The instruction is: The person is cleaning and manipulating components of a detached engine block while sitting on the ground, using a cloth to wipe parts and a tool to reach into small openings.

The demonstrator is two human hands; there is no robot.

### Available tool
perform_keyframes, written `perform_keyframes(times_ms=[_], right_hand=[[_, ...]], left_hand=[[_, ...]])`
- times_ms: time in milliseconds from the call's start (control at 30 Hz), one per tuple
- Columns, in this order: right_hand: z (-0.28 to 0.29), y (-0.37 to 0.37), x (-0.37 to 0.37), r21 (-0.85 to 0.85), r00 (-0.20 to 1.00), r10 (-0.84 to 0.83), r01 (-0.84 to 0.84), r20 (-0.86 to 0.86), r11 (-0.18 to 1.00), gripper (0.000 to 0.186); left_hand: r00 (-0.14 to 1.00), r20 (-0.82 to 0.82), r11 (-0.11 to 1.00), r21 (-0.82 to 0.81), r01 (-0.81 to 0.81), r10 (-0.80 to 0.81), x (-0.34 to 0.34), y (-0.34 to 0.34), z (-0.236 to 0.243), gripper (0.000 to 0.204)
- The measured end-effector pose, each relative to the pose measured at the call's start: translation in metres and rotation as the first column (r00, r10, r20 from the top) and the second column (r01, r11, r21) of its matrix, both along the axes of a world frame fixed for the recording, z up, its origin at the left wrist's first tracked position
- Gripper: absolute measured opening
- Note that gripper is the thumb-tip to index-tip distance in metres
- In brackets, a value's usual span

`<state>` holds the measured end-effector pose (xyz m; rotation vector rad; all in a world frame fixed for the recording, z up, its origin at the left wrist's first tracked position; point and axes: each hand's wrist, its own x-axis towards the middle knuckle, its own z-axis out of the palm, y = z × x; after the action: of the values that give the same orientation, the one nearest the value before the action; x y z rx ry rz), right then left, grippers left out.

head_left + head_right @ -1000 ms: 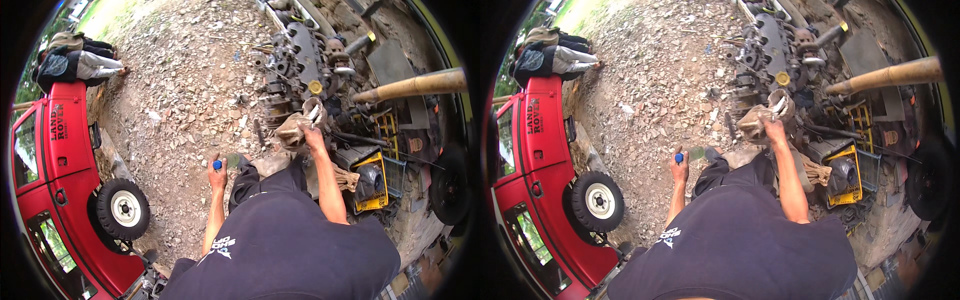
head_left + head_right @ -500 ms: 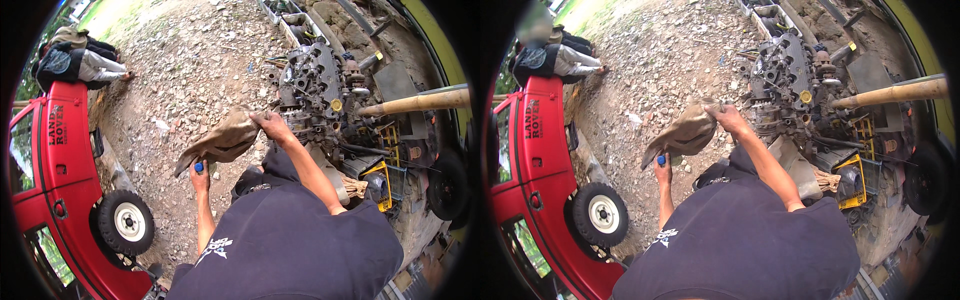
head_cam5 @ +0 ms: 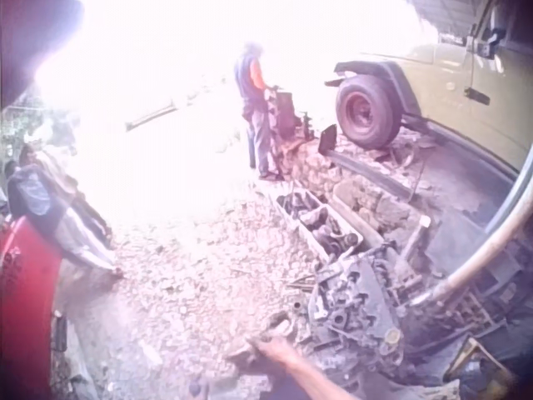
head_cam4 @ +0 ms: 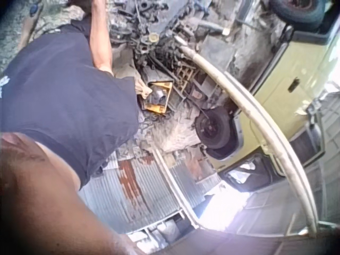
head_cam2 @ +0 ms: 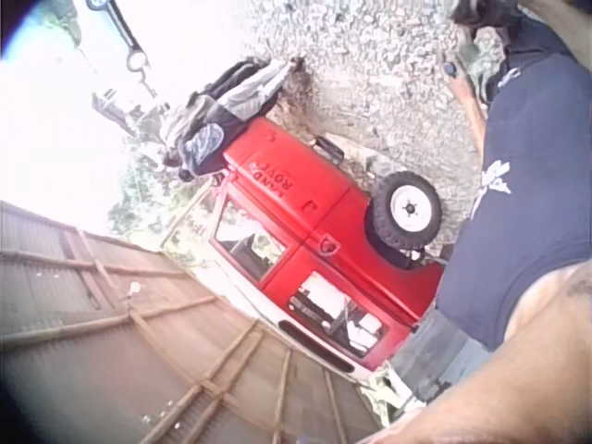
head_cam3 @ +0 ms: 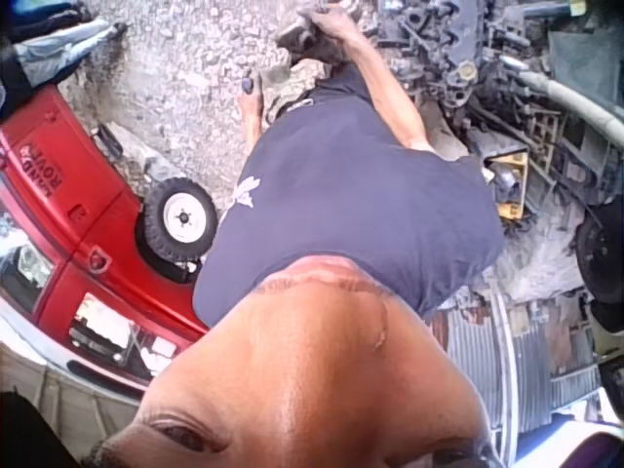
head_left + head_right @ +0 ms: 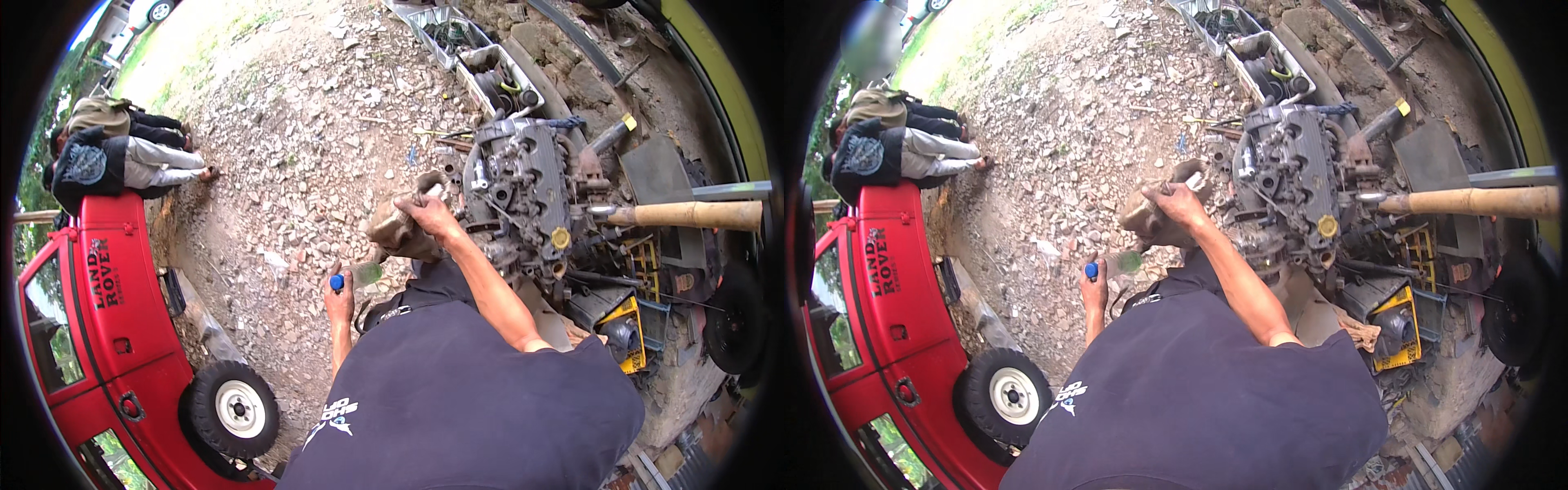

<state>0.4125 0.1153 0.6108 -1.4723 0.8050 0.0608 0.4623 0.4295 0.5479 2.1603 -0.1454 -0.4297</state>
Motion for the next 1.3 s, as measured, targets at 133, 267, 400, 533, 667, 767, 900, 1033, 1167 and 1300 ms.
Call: perform_keyframes(times_ms=[133, 267, 400, 533, 667, 767, 900, 1033, 1167, 1300], right_hand=[[-0.017, -0.039, 0.04, -0.112, 0.998, 0.034, -0.04, -0.058, 0.993, 0.062], [-0.036, -0.072, 0.057, -0.114, 0.994, -0.086, 0.078, -0.069, 0.99, 0.062], [-0.056, -0.096, 0.059, -0.056, 0.961, -0.259, 0.255, -0.095, 0.965, 0.058], [-0.009, -0.11, 0.087, -0.069, 0.886, -0.43, 0.425, -0.171, 0.903, 0.064], [-0.069, -0.12, 0.128, -0.123, 0.822, -0.526, 0.511, -0.221, 0.851, 0.07], [-0.065, -0.129, 0.176, -0.1, 0.766, -0.537, 0.54, -0.353, 0.836, 0.069], [-0.043, -0.134, 0.24, -0.11, 0.701, -0.598, 0.609, -0.389, 0.785, 0.062], [-0.134, -0.109, 0.253, -0.111, 0.59, -0.781, 0.779, -0.204, 0.617, 0.054], [-0.039, -0.13, 0.281, 0.037, 0.521, -0.768, 0.835, -0.373, 0.548, 0.056], [-0.003, -0.14, 0.286, -0.061, 0.37, -0.861, 0.908, -0.35, 0.415, 0.063]], left_hand=[[0.997, 0.056, 0.998, 0.038, 0.056, -0.059, 0.055, -0.057, 0.043, 0.053], [0.994, 0.025, 0.993, 0.045, 0.106, -0.107, 0.116, -0.091, 0.052, 0.056], [0.975, 0.043, 0.972, 0.102, 0.213, -0.218, 0.179, -0.131, 0.038, 0.055], [0.958, -0.001, 0.957, 0.05, 0.285, -0.286, 0.241, -0.18, 0.03, 0.054], [0.914, -0.082, 0.918, -0.015, 0.397, -0.397, 0.311, -0.236, 0.015, 0.053], [0.852, -0.084, 0.856, -0.038, 0.516, -0.517, 0.381, -0.266, -0.007, 0.054], [0.793, -0.149, 0.806, -0.057, 0.589, -0.59, 0.467, -0.318, 0.015, 0.055], [0.659, -0.026, 0.658, 0.036, 0.752, -0.751, 0.547, -0.364, 0.011, 0.055], [0.577, -0.011, 0.577, 0.002, 0.817, -0.817, 0.596, -0.412, 0.016, 0.053], [0.509, 0.03, 0.509, 0.055, 0.859, -0.86, 0.601, -0.462, -0.007, 0.054]])
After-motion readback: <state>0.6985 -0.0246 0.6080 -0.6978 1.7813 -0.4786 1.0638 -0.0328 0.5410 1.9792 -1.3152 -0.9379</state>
